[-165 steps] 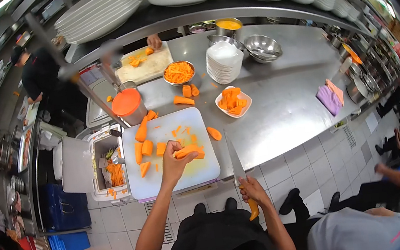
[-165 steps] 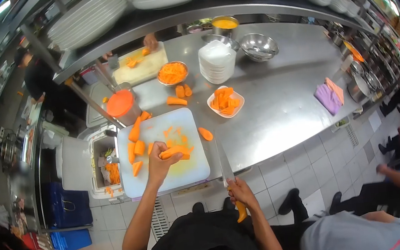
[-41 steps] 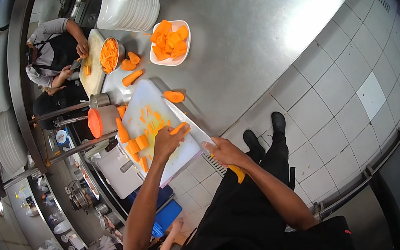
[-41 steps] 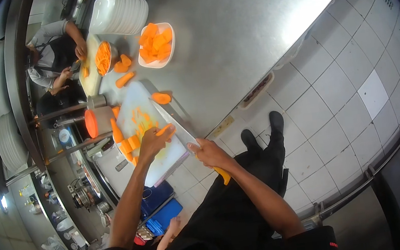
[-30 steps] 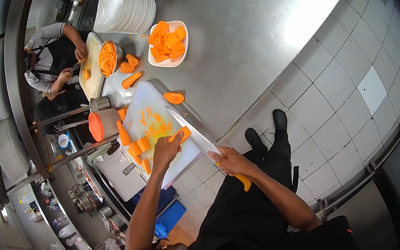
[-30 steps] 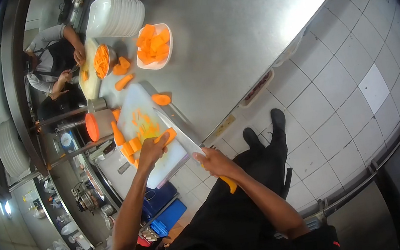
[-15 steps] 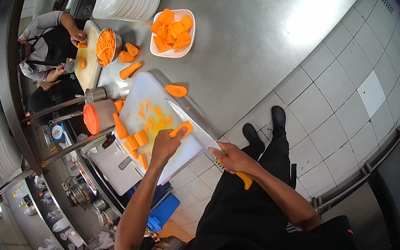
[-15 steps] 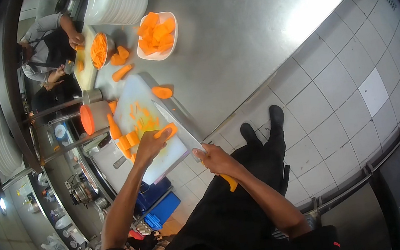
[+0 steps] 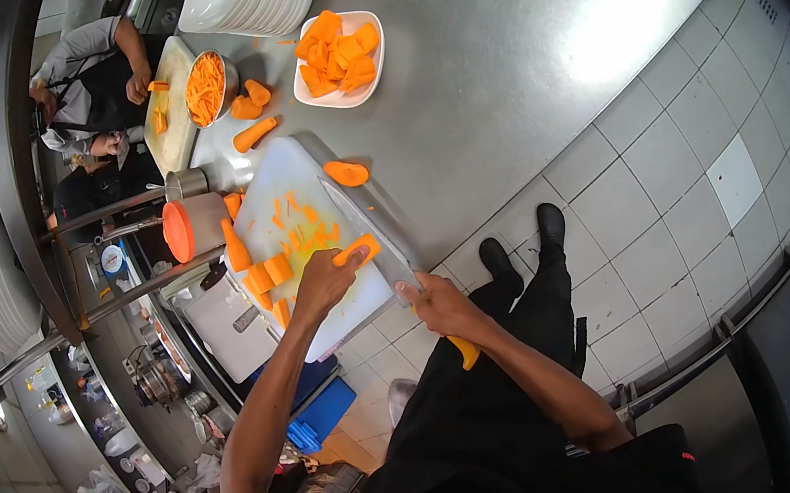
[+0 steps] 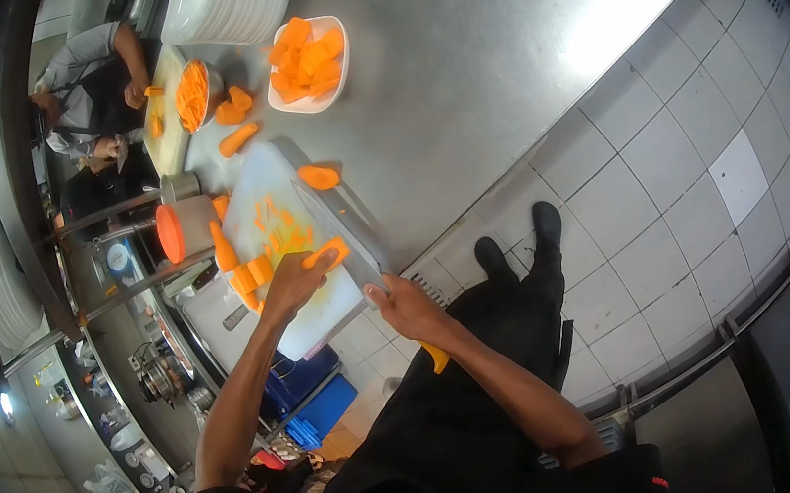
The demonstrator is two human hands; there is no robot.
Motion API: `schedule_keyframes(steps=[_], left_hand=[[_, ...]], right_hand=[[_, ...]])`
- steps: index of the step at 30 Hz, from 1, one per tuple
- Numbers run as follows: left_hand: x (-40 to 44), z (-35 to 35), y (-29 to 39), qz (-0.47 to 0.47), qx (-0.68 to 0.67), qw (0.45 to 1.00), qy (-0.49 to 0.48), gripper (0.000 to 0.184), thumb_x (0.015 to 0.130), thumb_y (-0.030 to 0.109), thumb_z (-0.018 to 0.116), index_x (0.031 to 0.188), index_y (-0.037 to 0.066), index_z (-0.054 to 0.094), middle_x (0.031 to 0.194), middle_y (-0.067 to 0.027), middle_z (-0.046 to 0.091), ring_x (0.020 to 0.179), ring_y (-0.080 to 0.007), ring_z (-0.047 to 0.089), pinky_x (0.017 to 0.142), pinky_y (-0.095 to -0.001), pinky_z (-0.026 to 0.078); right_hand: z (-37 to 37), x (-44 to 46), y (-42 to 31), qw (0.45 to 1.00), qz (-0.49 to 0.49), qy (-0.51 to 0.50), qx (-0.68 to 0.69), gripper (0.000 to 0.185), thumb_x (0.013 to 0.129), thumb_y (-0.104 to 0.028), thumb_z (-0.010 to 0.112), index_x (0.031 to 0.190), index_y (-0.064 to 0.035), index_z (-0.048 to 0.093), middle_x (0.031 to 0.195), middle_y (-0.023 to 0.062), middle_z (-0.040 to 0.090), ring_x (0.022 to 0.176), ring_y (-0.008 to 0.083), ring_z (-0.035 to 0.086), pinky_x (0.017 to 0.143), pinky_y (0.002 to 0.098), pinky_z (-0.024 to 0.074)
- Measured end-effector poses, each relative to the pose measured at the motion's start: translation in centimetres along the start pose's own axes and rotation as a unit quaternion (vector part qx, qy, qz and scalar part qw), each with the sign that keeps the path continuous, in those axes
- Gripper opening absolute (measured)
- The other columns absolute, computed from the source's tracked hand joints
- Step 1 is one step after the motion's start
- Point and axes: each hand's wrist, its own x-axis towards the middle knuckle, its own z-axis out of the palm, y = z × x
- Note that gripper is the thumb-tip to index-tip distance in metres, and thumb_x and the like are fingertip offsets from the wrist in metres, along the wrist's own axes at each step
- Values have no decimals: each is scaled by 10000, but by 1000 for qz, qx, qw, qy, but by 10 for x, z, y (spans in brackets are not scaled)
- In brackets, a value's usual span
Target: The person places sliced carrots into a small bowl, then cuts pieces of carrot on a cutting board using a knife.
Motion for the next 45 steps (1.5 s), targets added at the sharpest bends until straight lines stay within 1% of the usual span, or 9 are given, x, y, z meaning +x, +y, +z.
schedule_keyframes(steps=[7,9,16,19,31,34,36,40,45], left_hand=[[3,-1,0,22,10,1000,6,625,900,552,635,886,-71,684,626,-124,586,599,-223,584,624,-368,474],[2,-4,1,13,13,1000,-5,631,898,554,637,910,-74,692,642,-132,598,625,-224,604,643,-365,484],[3,2,-4,5,-12,1000,-15,755,898,640,601,1033,-99,676,772,-127,621,718,-195,595,665,-347,475],[9,7,-14,8,-10,1000,3,720,907,617,600,1005,-92,679,733,-121,614,691,-201,601,675,-355,485],[9,-8,0,32,42,997,-48,653,926,548,601,1015,-94,684,669,-139,605,646,-237,611,690,-381,493],[11,-10,-1,44,50,997,-41,653,919,548,610,1007,-95,685,682,-157,609,648,-243,610,687,-384,492],[8,-9,2,46,44,997,-44,654,915,550,614,993,-95,684,689,-165,611,647,-246,607,684,-384,490],[8,-14,-1,38,16,997,-58,670,903,579,620,940,-87,677,657,-112,578,627,-208,573,655,-361,475],[22,-7,-20,40,-44,996,-69,645,888,609,631,796,-29,646,633,-54,538,549,-122,489,535,-306,416]], right_hand=[[6,15,10,998,-49,29,-33,490,1041,-407,449,1059,66,577,853,288,636,848,464,631,780,486,489],[10,19,19,991,-112,67,-25,503,1033,-450,475,972,42,555,587,106,535,486,195,543,513,366,462],[4,12,10,993,-97,58,-25,492,1030,-449,487,971,35,552,556,79,514,471,175,534,505,361,452],[-2,3,2,999,-26,3,-39,498,1038,-411,458,1057,72,576,862,269,645,846,430,637,785,467,490],[1,1,4,1000,-6,-14,-2,464,1045,-384,466,1051,64,587,783,224,623,728,334,630,709,422,487],[6,9,10,996,-86,32,1,496,1032,-453,493,954,35,540,591,52,518,454,126,523,451,301,445],[4,7,0,1000,-14,12,-17,479,1036,-401,475,1047,65,589,816,250,632,762,383,633,743,445,494],[6,12,3,998,-48,30,-30,480,1035,-403,475,1045,63,589,836,261,632,797,403,627,774,458,493],[8,-2,-11,999,21,-1,33,467,1036,-425,476,1025,32,572,625,132,563,502,236,587,506,363,480]])
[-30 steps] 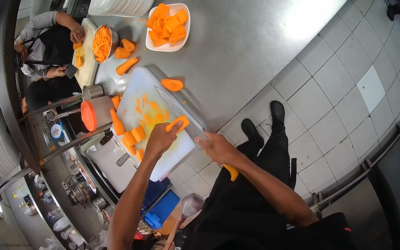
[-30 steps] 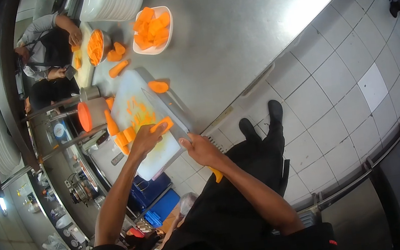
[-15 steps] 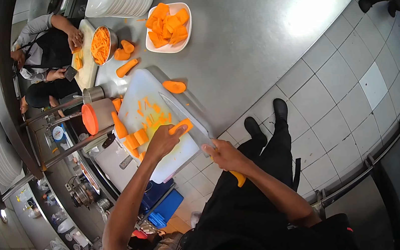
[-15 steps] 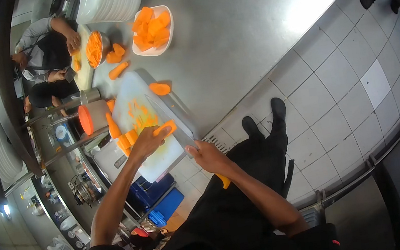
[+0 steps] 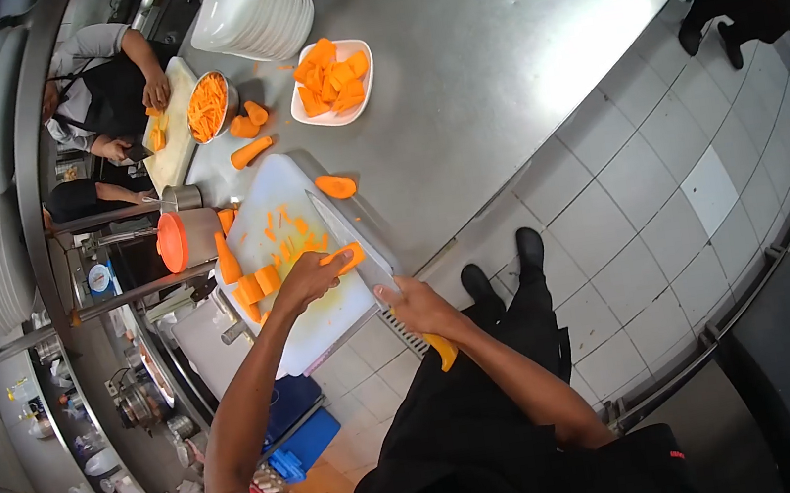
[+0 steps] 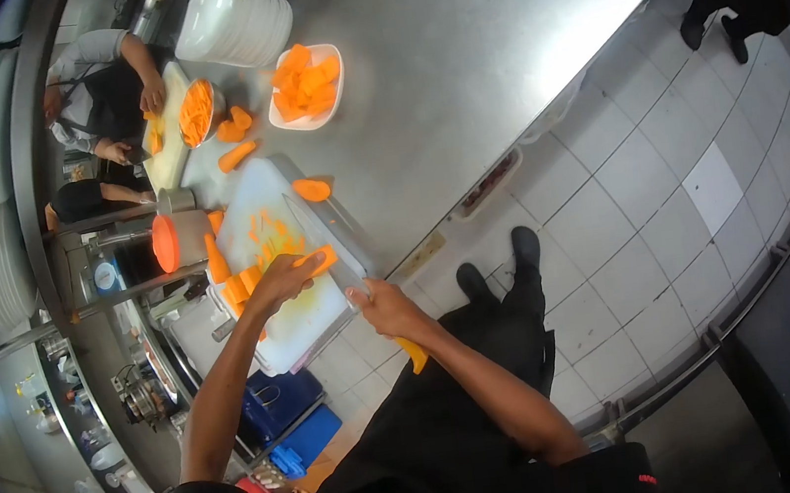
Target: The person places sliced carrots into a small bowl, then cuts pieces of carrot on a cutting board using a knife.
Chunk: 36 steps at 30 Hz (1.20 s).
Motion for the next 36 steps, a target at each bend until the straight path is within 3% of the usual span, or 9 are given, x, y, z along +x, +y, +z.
schedule_keyframes(steps=[1,3,6,8,9,16,19,27,36], left_hand=[[1,-1,1,-8,-17,1000,-16,630,882,623,633,748,7,617,632,-45,525,521,-101,439,492,-294,366],[-1,-9,-1,-10,-33,999,-26,620,876,637,634,701,44,588,631,-35,511,492,-80,389,449,-281,317],[-7,-23,-7,-54,-106,992,-45,549,898,609,642,817,68,593,629,-13,493,472,-51,301,422,-245,236],[4,-39,-32,-53,-334,937,-93,496,926,557,647,1016,76,572,628,11,489,473,-40,269,425,-211,210],[2,-44,-37,-85,-379,913,-124,439,968,472,631,1165,94,526,744,-17,578,491,-22,291,429,-171,222],[0,-55,-61,-2,-493,824,-278,377,1019,416,553,1172,71,540,1029,-64,637,523,10,343,392,-122,253],[-13,-59,-53,10,-489,842,-227,400,1022,426,542,1143,44,553,900,-36,614,499,21,336,370,-117,238],[-13,-63,-59,-10,-485,834,-262,522,1008,457,555,1097,-56,579,583,60,375,428,15,264,361,-134,214],[-24,-53,-47,27,-435,877,-203,549,1008,504,530,1088,-33,610,586,68,362,429,15,234,376,-131,192]], right_hand=[[0,-3,1,1000,-7,4,-9,467,1036,-425,476,1025,32,572,625,132,563,502,236,587,506,363,480],[2,-11,7,999,-41,10,1,440,1032,-425,510,972,10,530,644,39,498,456,112,489,427,292,419],[-12,-57,4,999,-6,-16,-40,431,1031,-424,511,1017,7,520,670,28,479,464,104,468,427,277,419],[-17,-84,10,1000,15,-12,4,416,1037,-414,503,1053,1,510,682,24,470,467,99,457,429,272,420],[-19,-91,8,998,34,-8,51,403,1043,-404,496,1090,-4,499,694,19,461,470,95,446,431,267,421],[-14,-100,-23,996,26,2,81,332,1067,-341,458,1163,-23,465,693,1,421,474,73,416,434,257,422],[-7,-102,-36,999,23,-4,41,325,1066,-332,459,1187,-30,452,691,-2,419,474,70,410,435,254,429],[13,-93,-53,999,0,-44,29,253,1066,-302,459,1114,-56,424,683,-2,429,468,68,425,432,243,435],[19,-85,-58,998,14,-59,19,239,1070,-295,442,1124,-63,422,681,-11,432,469,58,420,438,234,441]])
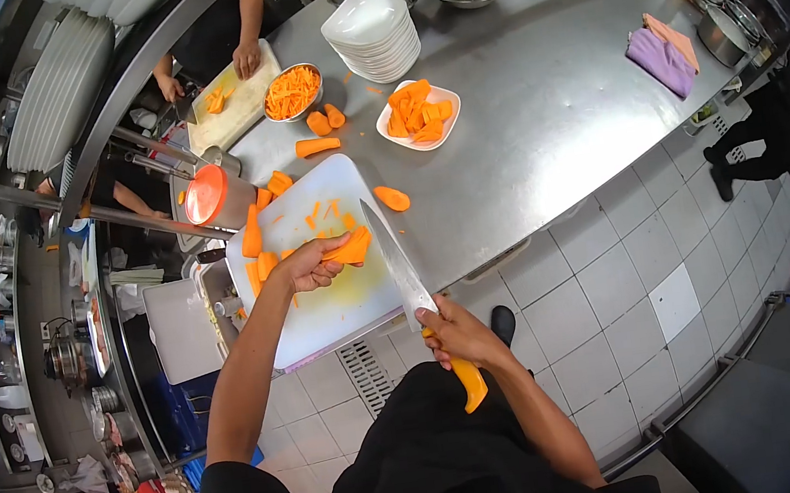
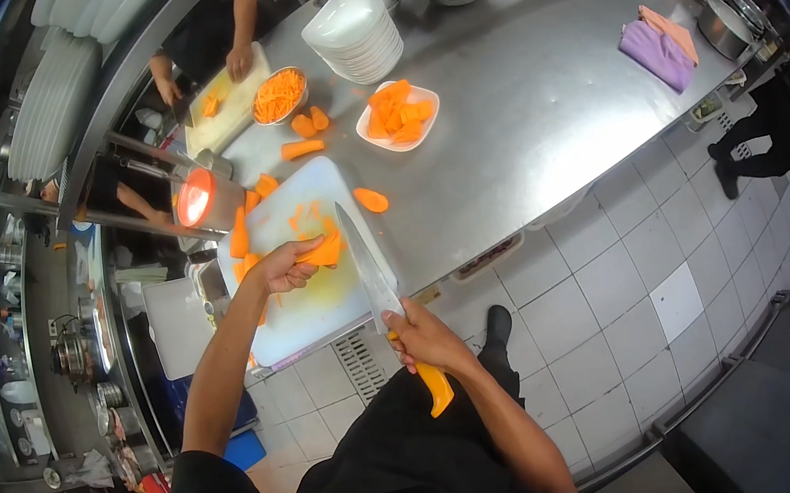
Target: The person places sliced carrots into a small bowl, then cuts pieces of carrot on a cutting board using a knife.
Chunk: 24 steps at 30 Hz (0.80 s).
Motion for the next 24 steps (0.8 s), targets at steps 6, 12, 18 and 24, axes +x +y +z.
schedule_keyframes(steps=[6,12,18,24], left_hand=[[0,7,-1,8,25,1000,15,544,1003,523,532,1060,-10,628,580,70,358,425,11,209,380,-133,187],[7,8,-9,42,43,997,57,500,984,517,574,1142,44,604,743,-1,546,478,0,311,382,-135,216],[13,7,-13,41,74,993,77,584,927,565,638,1199,53,567,876,-64,593,525,-21,326,411,-143,239],[16,10,-17,11,201,968,148,599,874,677,624,954,87,560,692,7,509,494,-30,268,418,-207,212]], right_hand=[[-3,-2,2,1000,-2,9,-20,259,1069,-293,445,1163,-52,429,683,-12,429,475,57,418,442,235,438],[-7,-7,0,999,4,13,-35,279,1068,-283,441,1206,-40,432,690,-8,428,485,62,423,446,237,436],[-11,-7,3,998,7,9,-62,308,1067,-285,443,1249,-37,434,689,-6,428,487,65,427,445,238,435],[-26,6,25,996,2,15,-84,345,1052,-275,444,1251,7,457,713,27,471,479,88,459,437,262,447]])
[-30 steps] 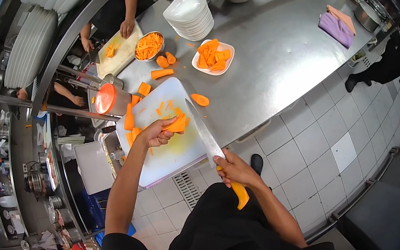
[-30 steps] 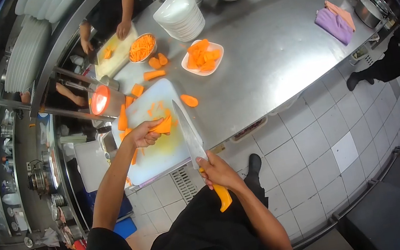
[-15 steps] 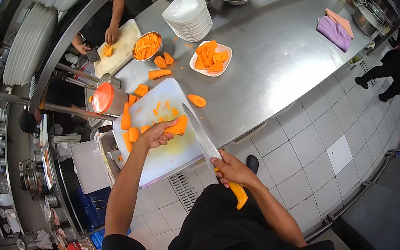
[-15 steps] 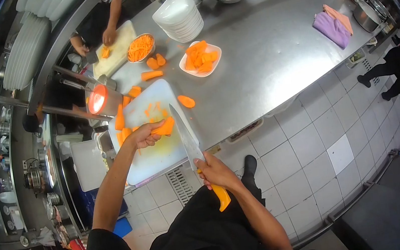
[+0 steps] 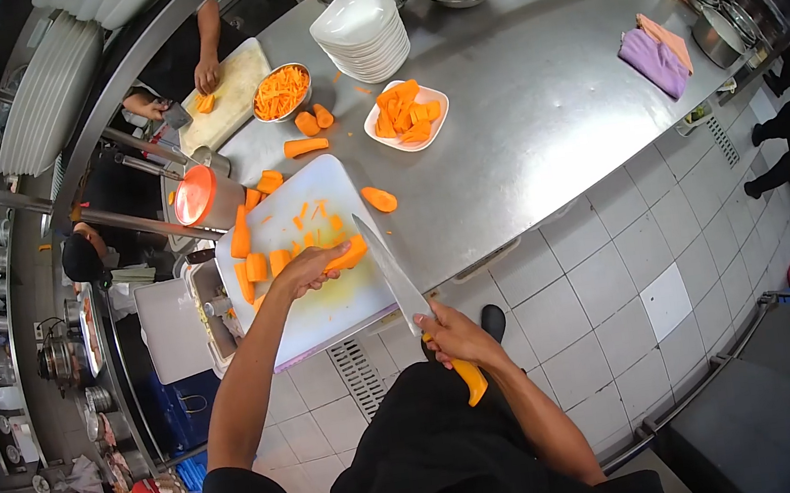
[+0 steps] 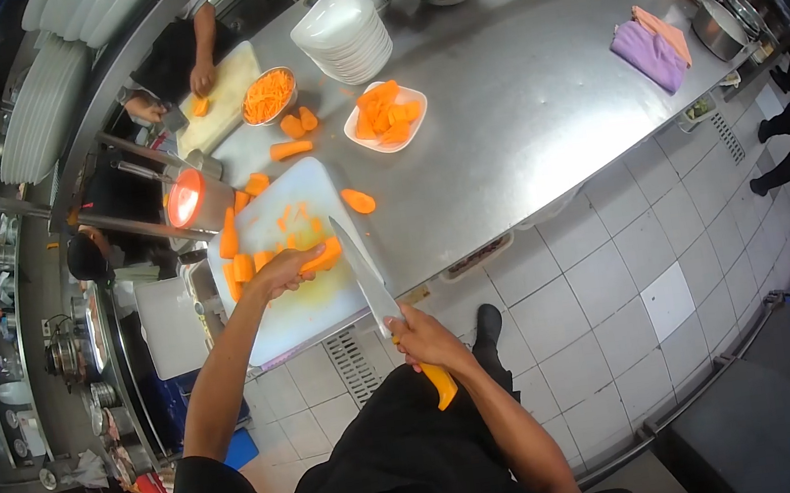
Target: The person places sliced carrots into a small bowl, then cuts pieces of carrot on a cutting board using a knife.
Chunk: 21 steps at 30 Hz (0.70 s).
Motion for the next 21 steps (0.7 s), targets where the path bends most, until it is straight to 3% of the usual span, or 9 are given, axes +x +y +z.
schedule_keyframes(steps=[6,10,13,15,16,18,21], left_hand=[[-3,14,-2,20,93,994,56,633,853,717,599,768,93,539,667,6,513,486,-66,292,427,-270,243],[-6,19,0,23,122,987,101,642,849,706,601,742,76,545,659,-6,524,482,-81,339,433,-290,269],[-1,22,-1,28,179,976,118,659,843,681,611,686,44,553,623,-37,531,486,-128,432,468,-334,349],[6,27,-4,19,235,962,137,688,838,651,621,637,-5,567,598,-102,561,527,-220,545,550,-391,434],[7,28,-4,15,238,962,134,688,838,651,621,637,-5,567,598,-102,561,527,-220,545,550,-391,434],[11,31,-3,45,282,947,146,715,838,629,630,624,-51,583,597,-171,584,601,-305,620,642,-434,479],[10,46,0,31,289,947,137,724,857,636,610,748,-79,651,686,-182,622,643,-292,609,660,-415,467]], right_hand=[[3,15,27,999,-37,-10,-2,319,1061,-347,460,1128,-35,466,687,19,459,465,84,436,423,264,423],[1,34,43,998,-42,4,-36,343,1058,-368,460,1107,-29,469,691,26,472,459,86,441,422,267,424],[-1,43,45,998,-49,-1,-26,381,1052,-398,463,1114,-22,472,691,30,473,457,88,450,420,270,421],[-2,46,45,997,-40,14,-64,370,1052,-356,457,1136,0,517,653,28,499,466,113,488,437,286,436],[-2,48,49,997,-38,13,-59,370,1052,-356,457,1136,0,517,653,28,499,466,113,488,437,286,436],[-4,49,60,998,-38,12,-42,379,1054,-372,464,1114,-2,520,648,29,501,468,110,486,431,285,432],[-5,34,78,1000,-26,-4,15,397,1055,-392,465,1121,-5,519,654,25,493,471,102,479,427,275,428]])
